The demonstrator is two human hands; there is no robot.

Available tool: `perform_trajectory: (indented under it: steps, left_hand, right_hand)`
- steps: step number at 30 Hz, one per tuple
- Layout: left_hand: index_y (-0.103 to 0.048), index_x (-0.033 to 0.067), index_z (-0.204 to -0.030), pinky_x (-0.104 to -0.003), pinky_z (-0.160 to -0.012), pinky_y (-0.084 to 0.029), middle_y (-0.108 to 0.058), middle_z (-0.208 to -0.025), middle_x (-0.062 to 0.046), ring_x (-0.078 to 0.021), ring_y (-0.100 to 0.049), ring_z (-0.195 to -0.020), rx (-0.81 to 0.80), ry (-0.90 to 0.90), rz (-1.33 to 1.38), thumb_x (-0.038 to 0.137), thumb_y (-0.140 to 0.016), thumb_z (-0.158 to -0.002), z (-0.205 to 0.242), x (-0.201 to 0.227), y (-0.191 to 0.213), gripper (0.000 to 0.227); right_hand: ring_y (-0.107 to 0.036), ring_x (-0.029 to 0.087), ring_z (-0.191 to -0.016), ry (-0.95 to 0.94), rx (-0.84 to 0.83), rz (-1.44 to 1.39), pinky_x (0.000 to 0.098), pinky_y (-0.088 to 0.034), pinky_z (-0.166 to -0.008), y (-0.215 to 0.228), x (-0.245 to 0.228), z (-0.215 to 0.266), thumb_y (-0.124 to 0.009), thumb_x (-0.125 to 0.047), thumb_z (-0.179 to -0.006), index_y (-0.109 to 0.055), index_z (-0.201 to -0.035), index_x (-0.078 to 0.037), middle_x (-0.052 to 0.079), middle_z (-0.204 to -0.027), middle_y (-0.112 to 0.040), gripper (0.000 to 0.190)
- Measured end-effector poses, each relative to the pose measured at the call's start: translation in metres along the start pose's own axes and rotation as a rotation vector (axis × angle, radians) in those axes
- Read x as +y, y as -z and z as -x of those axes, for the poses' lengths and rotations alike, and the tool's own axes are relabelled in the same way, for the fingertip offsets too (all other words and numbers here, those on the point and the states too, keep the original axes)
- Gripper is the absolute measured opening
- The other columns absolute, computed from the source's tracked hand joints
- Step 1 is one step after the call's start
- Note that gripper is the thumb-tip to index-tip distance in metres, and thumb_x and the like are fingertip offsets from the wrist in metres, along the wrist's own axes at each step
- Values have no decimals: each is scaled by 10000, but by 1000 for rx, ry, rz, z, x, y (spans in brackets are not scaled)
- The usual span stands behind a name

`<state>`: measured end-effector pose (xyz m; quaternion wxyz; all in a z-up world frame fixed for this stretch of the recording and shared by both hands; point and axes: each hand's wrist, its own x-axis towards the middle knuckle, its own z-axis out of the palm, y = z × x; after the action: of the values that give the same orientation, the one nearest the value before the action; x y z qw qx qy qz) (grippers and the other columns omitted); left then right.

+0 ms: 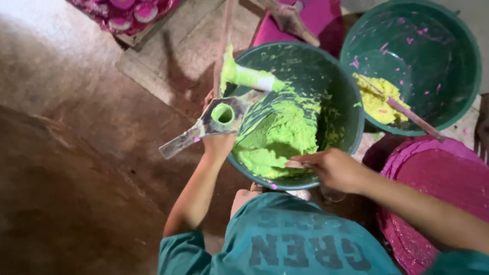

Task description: The person assembles cylindrical firecrackers by scooping green and yellow powders into a wooden press and extruding them into circular molds on a pink tray. They then stack the filled trays and secure them with a red string.

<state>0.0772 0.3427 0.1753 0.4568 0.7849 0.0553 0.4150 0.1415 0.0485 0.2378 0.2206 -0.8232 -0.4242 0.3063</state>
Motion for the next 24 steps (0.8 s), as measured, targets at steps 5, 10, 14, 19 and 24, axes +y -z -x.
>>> perform_trajectory:
  steps: [5, 10, 14, 19, 24]
  left_hand:
    - [-666, 70, -1264, -448, -957, -547, -648, -1258, -189, -350, -640, -1140, -181, -136, -326, 213, -827, -758, -15, 35, 10, 550]
    - [-610, 87, -1365, -418, -928, -543, -651, -1316, -123, -311, -662, -1132, -526, -80, -324, 311, -802, -773, -5, 49, -17, 662]
    - [-649, 141, -1290, -430, -1022, -505, -639, -1338, -153, -341, -620, -1229, -479, -209, -211, 300, -818, -747, 12, 35, -39, 590]
    - [-607, 147, -1325, -405, -1054, -540, -688, -1316, -98, -237, -673, -1233, -507, 273, 12, 281, -701, -789, 29, 25, -20, 560]
    - [-636, 108, -1273, -443, -996, -496, -607, -1406, -162, -357, -580, -1274, -515, -160, -284, 291, -798, -768, -5, 31, -8, 562]
  right_hand:
    - [-781, 223, -1046, 132, 59, -46, 377, -574, -912, 108, -42, 29, -622, -213, -936, -733, -1279, -187, 45, -1241, -784, 361]
    - [-735, 241, -922, -241, -95, 766, 387, -584, -742, 124, -80, -1, -551, -357, -994, -691, -1266, -365, -33, -1076, -746, 305]
    - [-675, 202, -614, 417, 335, 1223, 351, -525, -458, 58, -86, -14, -638, -194, -825, -661, -961, -90, 28, -736, -639, 173]
    - [-663, 196, -649, 308, 301, 1033, 343, -545, -524, 73, -102, 42, -622, -118, -733, -672, -1082, -51, 37, -820, -628, 360]
    - [-679, 192, -655, 216, 326, 1131, 335, -535, -481, 106, -142, 54, -640, -187, -773, -682, -1009, -132, 11, -830, -645, 246]
